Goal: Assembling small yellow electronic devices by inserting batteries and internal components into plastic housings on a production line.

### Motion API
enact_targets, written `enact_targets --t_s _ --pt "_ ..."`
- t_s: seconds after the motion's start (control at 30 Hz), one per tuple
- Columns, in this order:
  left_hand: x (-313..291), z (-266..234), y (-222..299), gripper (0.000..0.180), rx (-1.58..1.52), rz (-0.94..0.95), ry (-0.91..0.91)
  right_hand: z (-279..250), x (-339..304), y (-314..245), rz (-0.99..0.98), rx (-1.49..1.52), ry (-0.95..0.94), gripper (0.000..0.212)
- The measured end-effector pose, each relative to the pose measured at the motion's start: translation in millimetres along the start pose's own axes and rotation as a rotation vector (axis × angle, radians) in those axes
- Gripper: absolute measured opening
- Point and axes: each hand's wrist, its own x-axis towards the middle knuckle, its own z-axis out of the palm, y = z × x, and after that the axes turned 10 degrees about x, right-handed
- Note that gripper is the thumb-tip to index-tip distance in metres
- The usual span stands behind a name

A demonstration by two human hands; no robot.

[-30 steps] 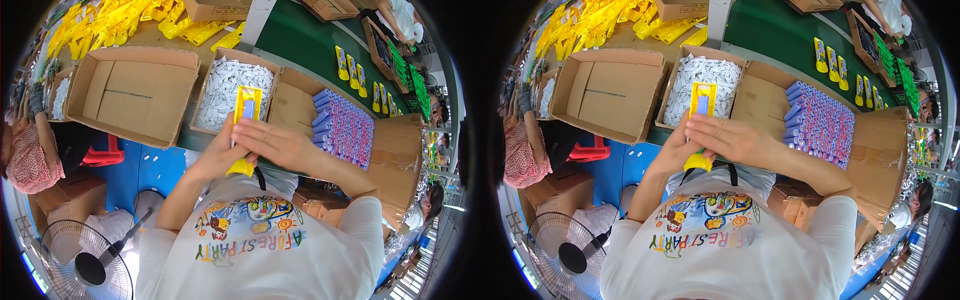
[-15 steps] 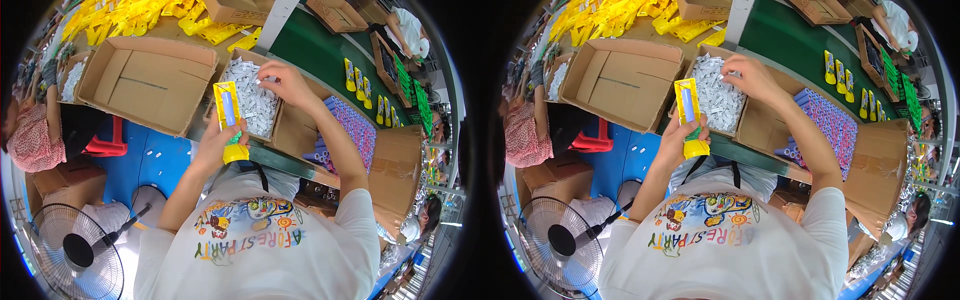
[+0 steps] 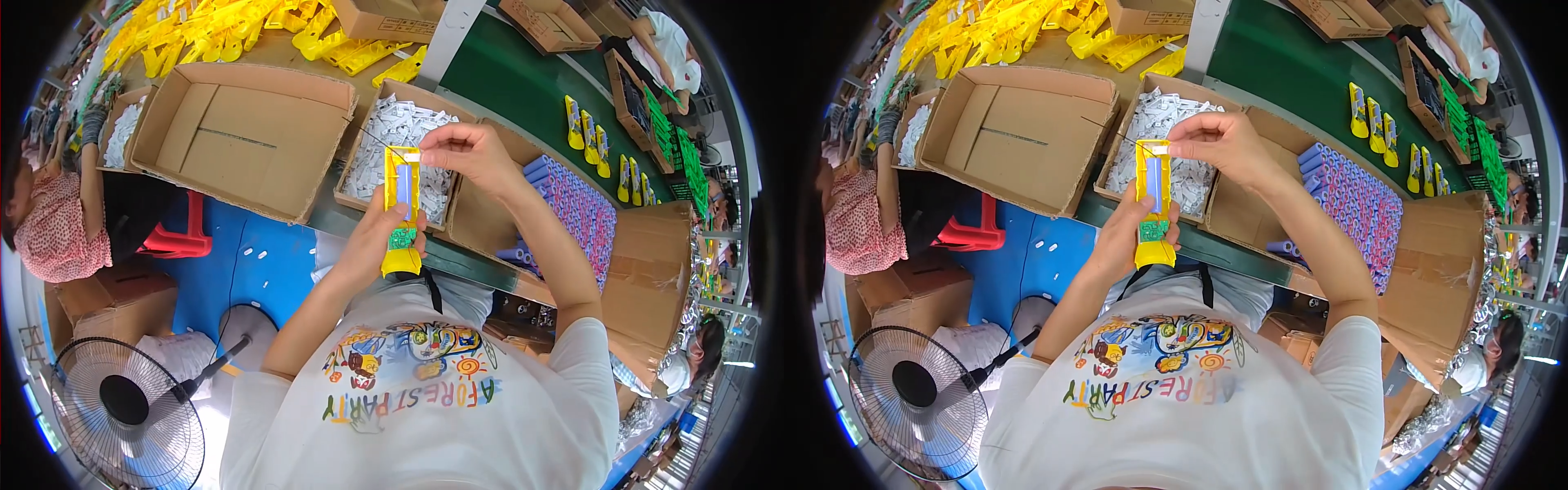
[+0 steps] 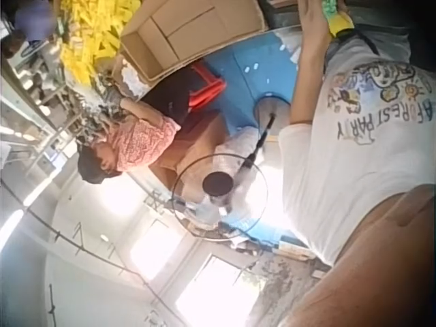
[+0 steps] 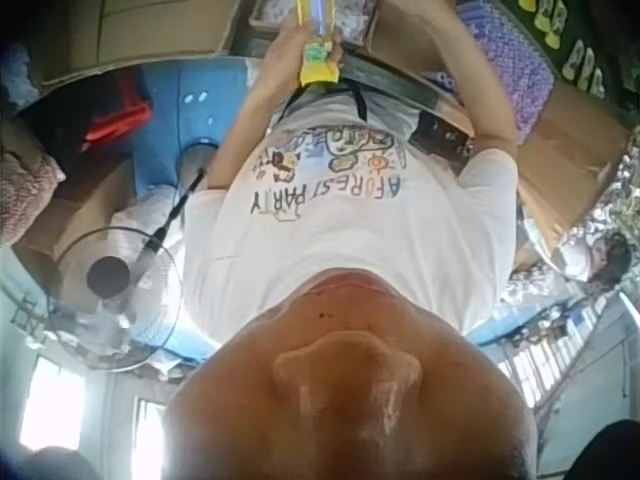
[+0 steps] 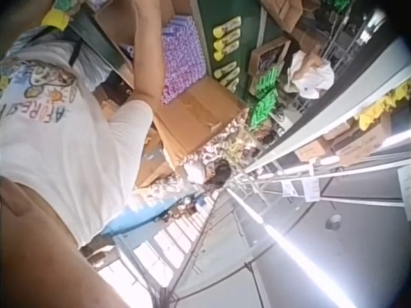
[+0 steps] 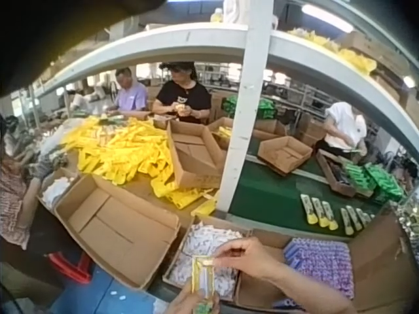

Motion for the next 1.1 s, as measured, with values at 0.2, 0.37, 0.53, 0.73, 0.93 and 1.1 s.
enact_targets --t_s 0.2,0.37,0.53,0.73,0.93,1.1 --pt "5.2 -2.7 -2.1 0.036 0.378 0.172 -0.06 26.0 -10.0 10.4 -0.048 0.019 0.225 0.026" --pt "7.2 10.4 7.3 0.038 0.233 0.179 -0.143 28.3 -11.4 -5.8 -0.298 -0.088 0.255 0.02" --pt "-3.8 3.1 27.6 0.057 0.423 0.401 0.049 -71.1 15.0 -13.0 -0.455 -0.343 0.341 0.018" --pt "-27.0 -81.0 31.1 0.05 0.813 0.809 1.345 -394.9 72.7 5.8 -0.285 -1.275 1.022 0.018" --pt "-50.5 -142.6 10.2 0.071 0.597 0.5 1.167 -399.0 106.3 56.5 -0.011 -1.144 0.613 0.016" --pt "-28.3 -94.8 58.0 0.071 0.384 0.639 1.142 -293.8 90.0 1.0 -0.468 -0.8 0.398 0.019"
